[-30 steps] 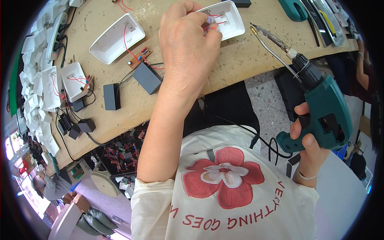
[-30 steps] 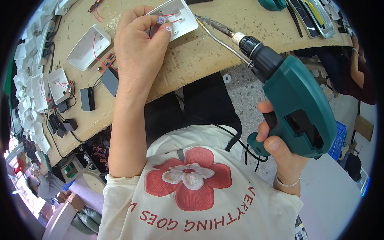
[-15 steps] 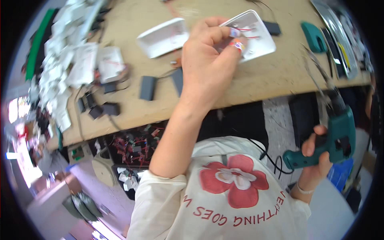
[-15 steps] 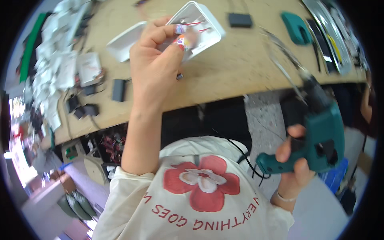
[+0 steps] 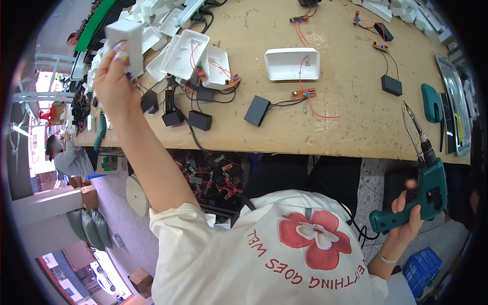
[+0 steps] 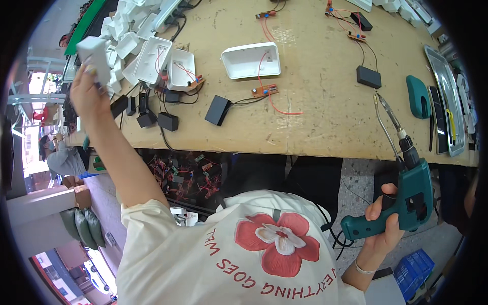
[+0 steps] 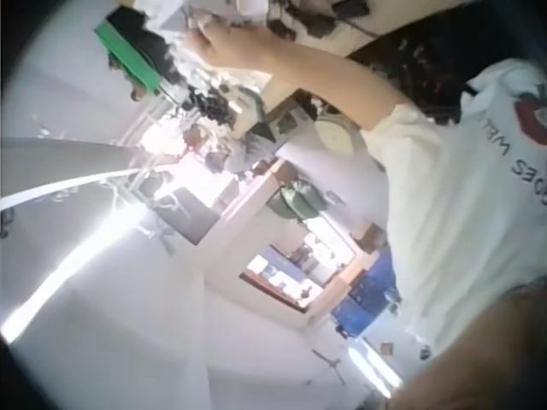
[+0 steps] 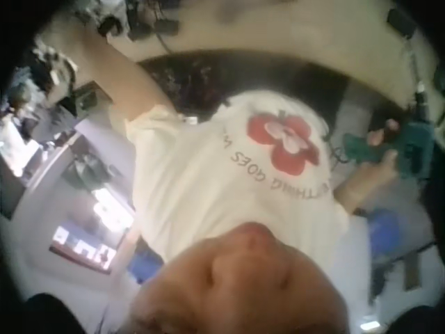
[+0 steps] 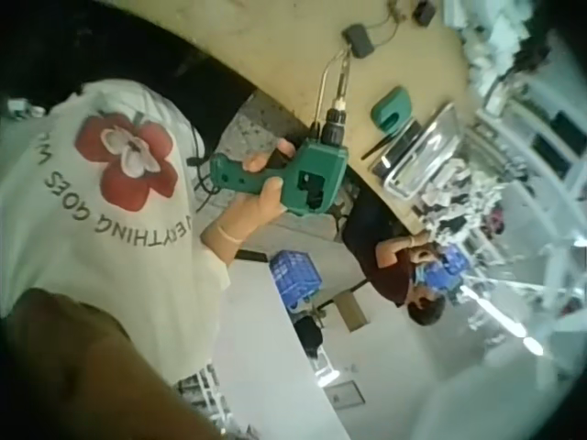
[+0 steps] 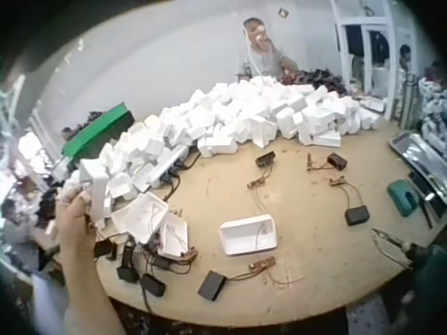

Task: Soldering electronic components inside small plastic cases on an assembly line.

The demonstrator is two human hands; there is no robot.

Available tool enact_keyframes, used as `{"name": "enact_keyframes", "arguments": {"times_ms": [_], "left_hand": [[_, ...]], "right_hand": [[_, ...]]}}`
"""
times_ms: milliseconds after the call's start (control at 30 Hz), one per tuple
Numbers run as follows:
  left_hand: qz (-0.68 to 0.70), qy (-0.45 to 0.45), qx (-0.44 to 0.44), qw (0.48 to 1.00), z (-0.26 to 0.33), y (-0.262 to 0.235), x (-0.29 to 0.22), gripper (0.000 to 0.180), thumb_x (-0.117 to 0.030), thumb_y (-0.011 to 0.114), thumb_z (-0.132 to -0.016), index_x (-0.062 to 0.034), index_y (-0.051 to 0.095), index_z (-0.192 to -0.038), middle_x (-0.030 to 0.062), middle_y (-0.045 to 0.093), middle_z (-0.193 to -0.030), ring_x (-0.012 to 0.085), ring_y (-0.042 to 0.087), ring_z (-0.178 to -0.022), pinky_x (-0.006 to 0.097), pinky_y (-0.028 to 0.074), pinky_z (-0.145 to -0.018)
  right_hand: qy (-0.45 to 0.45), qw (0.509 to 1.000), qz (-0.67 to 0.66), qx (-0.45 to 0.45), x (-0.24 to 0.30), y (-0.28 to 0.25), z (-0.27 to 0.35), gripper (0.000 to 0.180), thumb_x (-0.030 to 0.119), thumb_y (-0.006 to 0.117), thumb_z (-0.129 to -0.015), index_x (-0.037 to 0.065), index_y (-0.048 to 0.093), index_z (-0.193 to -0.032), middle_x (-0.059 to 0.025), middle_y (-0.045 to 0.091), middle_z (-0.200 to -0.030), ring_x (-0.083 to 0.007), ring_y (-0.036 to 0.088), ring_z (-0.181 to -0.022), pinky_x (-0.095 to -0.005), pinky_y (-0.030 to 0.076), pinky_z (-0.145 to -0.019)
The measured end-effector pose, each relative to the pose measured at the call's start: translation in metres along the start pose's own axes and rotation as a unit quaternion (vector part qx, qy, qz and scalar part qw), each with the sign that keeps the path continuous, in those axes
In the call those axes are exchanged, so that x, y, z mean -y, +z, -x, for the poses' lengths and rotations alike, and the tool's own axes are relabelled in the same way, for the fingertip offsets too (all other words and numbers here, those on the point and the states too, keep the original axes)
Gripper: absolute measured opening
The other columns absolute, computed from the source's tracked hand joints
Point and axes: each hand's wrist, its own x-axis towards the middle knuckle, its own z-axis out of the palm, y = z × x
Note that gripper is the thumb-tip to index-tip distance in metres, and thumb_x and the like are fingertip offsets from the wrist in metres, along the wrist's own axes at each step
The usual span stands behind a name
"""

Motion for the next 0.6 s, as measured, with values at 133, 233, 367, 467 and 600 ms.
{"name": "enact_keyframes", "arguments": {"times_ms": [133,233,367,467,600], "left_hand": [[-0.144,-0.073,0.056,0.985,-0.023,-0.021,0.070,0.021,-0.005,0.062,-0.076,0.0032,0.063,-0.095,0.0060,0.063,-0.084,0.0075,0.056,-0.068,0.019,0.042,-0.058],[-0.155,-0.108,0.067,0.980,-0.018,-0.023,0.088,0.023,-0.008,0.063,-0.075,0.0025,0.064,-0.096,0.0037,0.063,-0.086,0.0066,0.055,-0.069,0.018,0.041,-0.060],[-0.264,0.025,0.047,0.963,-0.014,-0.022,0.083,0.026,-0.013,0.065,-0.075,0.0021,0.065,-0.097,0.0106,0.057,-0.108,0.0150,0.055,-0.089,0.024,0.043,-0.073],[-0.411,0.237,-0.014,0.880,0.010,0.001,0.050,0.022,-0.010,0.061,-0.078,-0.0034,0.065,-0.099,0.0136,0.055,-0.108,0.0218,0.052,-0.099,0.029,0.040,-0.083],[-0.281,0.254,0.160,0.912,0.094,0.069,0.009,0.022,-0.003,0.058,-0.074,-0.0020,0.059,-0.097,0.0082,0.059,-0.091,0.0203,0.054,-0.080,0.027,0.043,-0.075]], "right_hand": [[0.002,1.000,-0.004,0.000,-0.001,0.000,-0.002,0.057,0.021,0.057,-0.086,0.000,0.029,-0.131,-0.0209,0.047,-0.119,-0.0125,0.051,-0.067,-0.0238,0.046,-0.055],[-0.001,1.000,-0.015,-0.003,-0.003,0.001,-0.002,0.057,0.021,0.057,-0.087,0.000,0.028,-0.132,-0.0216,0.047,-0.120,-0.0129,0.052,-0.067,-0.0241,0.047,-0.056],[-0.002,1.000,-0.029,0.006,-0.006,0.001,-0.005,0.060,0.022,0.057,-0.086,0.000,0.026,-0.132,-0.0226,0.046,-0.121,-0.0138,0.052,-0.069,-0.0247,0.047,-0.056],[0.015,0.998,-0.059,0.001,-0.010,0.003,-0.007,0.064,0.023,0.058,-0.086,-0.001,0.023,-0.134,-0.0188,0.044,-0.124,-0.0135,0.049,-0.070,-0.0244,0.044,-0.058],[0.045,0.990,-0.135,0.008,-0.020,0.007,-0.016,0.070,0.023,0.058,-0.086,-0.001,0.016,-0.137,-0.0181,0.045,-0.123,-0.0155,0.049,-0.071,-0.0268,0.044,-0.058]]}}
